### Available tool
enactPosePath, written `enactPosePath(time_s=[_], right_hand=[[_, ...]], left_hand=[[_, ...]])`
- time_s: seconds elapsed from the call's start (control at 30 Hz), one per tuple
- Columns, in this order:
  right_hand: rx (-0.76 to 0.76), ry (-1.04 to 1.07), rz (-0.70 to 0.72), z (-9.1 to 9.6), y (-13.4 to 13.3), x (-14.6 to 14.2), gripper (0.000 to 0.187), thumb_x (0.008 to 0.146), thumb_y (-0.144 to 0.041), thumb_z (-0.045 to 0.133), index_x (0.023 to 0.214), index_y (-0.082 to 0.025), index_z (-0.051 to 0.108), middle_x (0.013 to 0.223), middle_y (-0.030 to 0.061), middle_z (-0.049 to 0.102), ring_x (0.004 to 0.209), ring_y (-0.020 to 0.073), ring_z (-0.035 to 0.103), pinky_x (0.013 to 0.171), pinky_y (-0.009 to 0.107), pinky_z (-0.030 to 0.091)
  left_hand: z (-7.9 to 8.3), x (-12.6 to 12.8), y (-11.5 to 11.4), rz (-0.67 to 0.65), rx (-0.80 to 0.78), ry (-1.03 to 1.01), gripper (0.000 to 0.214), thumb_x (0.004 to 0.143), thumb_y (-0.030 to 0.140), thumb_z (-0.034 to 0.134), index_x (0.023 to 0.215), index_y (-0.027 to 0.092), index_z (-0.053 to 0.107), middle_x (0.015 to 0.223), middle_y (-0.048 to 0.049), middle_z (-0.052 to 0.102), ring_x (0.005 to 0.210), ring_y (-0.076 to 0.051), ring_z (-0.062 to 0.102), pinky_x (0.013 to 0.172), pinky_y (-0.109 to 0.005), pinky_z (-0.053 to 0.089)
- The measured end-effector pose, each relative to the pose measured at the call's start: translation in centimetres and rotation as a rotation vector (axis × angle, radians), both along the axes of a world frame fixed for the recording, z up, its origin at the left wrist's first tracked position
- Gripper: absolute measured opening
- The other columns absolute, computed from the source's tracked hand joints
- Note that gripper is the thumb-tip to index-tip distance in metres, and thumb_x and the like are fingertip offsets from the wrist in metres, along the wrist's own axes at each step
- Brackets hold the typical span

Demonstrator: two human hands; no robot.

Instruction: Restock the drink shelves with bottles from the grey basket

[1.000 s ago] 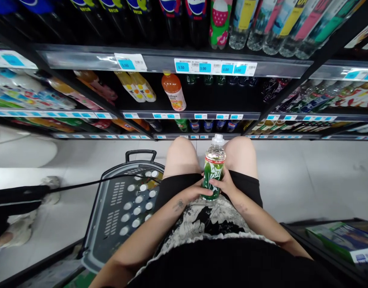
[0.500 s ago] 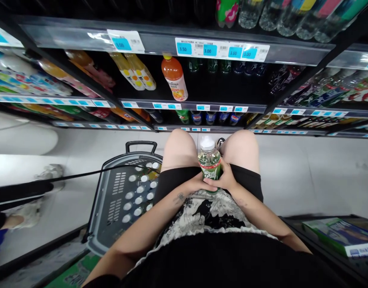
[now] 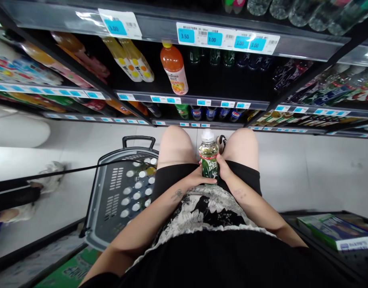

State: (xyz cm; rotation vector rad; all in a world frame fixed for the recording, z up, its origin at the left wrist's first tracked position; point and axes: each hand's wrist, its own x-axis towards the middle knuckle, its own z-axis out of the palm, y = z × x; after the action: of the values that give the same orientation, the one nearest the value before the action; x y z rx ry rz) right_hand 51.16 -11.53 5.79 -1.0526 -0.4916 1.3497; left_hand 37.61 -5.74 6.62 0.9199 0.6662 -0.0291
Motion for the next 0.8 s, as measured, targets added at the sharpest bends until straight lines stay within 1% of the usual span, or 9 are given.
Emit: enactPosePath(time_s=[0.07, 0.17, 0.33, 0.43, 0.5, 0.63, 0.8], right_hand=[[-0.021, 0.073, 0.011, -0.1, 0.4, 0.0, 0.064, 0.078, -0.077, 0.058, 0.1, -0.018, 0.066, 0.093, 0.0082, 0.072, 0.103, 0.0288, 0.067, 0.086, 0.043, 0.059], [-0.054, 0.156, 0.048, -0.2, 0.8, 0.2, 0.068, 0.075, -0.08, 0.059, 0.097, -0.017, 0.066, 0.086, 0.0097, 0.072, 0.097, 0.03, 0.069, 0.081, 0.043, 0.061], [-0.074, 0.168, 0.079, -0.8, 1.3, 0.7, 0.067, 0.078, -0.079, 0.057, 0.1, -0.016, 0.068, 0.088, 0.0101, 0.073, 0.097, 0.0299, 0.069, 0.081, 0.044, 0.061], [-0.095, 0.193, 0.095, -1.3, 1.5, 0.8, 0.068, 0.079, -0.079, 0.056, 0.101, -0.017, 0.068, 0.09, 0.0103, 0.073, 0.097, 0.0302, 0.069, 0.081, 0.044, 0.061], [-0.105, 0.214, 0.114, -1.4, 1.7, 0.8, 0.069, 0.078, -0.08, 0.057, 0.1, -0.016, 0.068, 0.088, 0.0108, 0.073, 0.097, 0.0308, 0.069, 0.081, 0.045, 0.061], [-0.101, 0.213, 0.125, -1.2, 2.1, 0.8, 0.071, 0.076, -0.081, 0.056, 0.098, -0.015, 0.067, 0.086, 0.0116, 0.072, 0.097, 0.0314, 0.069, 0.081, 0.046, 0.061], [-0.097, 0.226, 0.13, -0.7, 2.3, 0.9, 0.069, 0.076, -0.08, 0.058, 0.101, -0.016, 0.065, 0.085, 0.0111, 0.072, 0.099, 0.0322, 0.069, 0.081, 0.047, 0.061]], left_hand=[[-0.1, 0.1, 0.0, 0.018, -0.009, -0.01, 0.078, 0.057, 0.023, 0.092, 0.127, 0.015, 0.059, 0.127, -0.013, 0.065, 0.124, -0.031, 0.057, 0.112, -0.049, 0.04], [-0.2, 0.2, 0.0, 0.014, -0.033, -0.027, 0.073, 0.059, 0.023, 0.091, 0.125, 0.014, 0.062, 0.128, -0.0142, 0.065, 0.125, -0.032, 0.057, 0.113, -0.051, 0.039], [-0.3, 0.3, 0.5, 0.072, -0.075, -0.011, 0.078, 0.061, 0.022, 0.09, 0.131, 0.015, 0.057, 0.134, -0.0149, 0.062, 0.128, -0.033, 0.055, 0.112, -0.05, 0.039], [-0.3, 0.3, 0.8, 0.071, -0.091, -0.005, 0.075, 0.062, 0.023, 0.089, 0.13, 0.015, 0.058, 0.132, -0.0143, 0.063, 0.129, -0.033, 0.054, 0.113, -0.05, 0.038], [-0.3, 0.3, 0.9, 0.077, -0.09, 0.005, 0.076, 0.062, 0.023, 0.09, 0.131, 0.015, 0.058, 0.135, -0.0141, 0.061, 0.131, -0.033, 0.052, 0.114, -0.049, 0.037], [-0.4, 0.3, 1.2, 0.092, -0.093, 0.019, 0.08, 0.061, 0.022, 0.09, 0.133, 0.016, 0.056, 0.14, -0.0144, 0.056, 0.134, -0.033, 0.049, 0.115, -0.05, 0.036], [-0.7, 0.4, 1.3, 0.088, -0.066, 0.035, 0.081, 0.06, 0.024, 0.09, 0.134, 0.016, 0.058, 0.138, -0.0146, 0.057, 0.137, -0.035, 0.045, 0.117, -0.052, 0.032]])
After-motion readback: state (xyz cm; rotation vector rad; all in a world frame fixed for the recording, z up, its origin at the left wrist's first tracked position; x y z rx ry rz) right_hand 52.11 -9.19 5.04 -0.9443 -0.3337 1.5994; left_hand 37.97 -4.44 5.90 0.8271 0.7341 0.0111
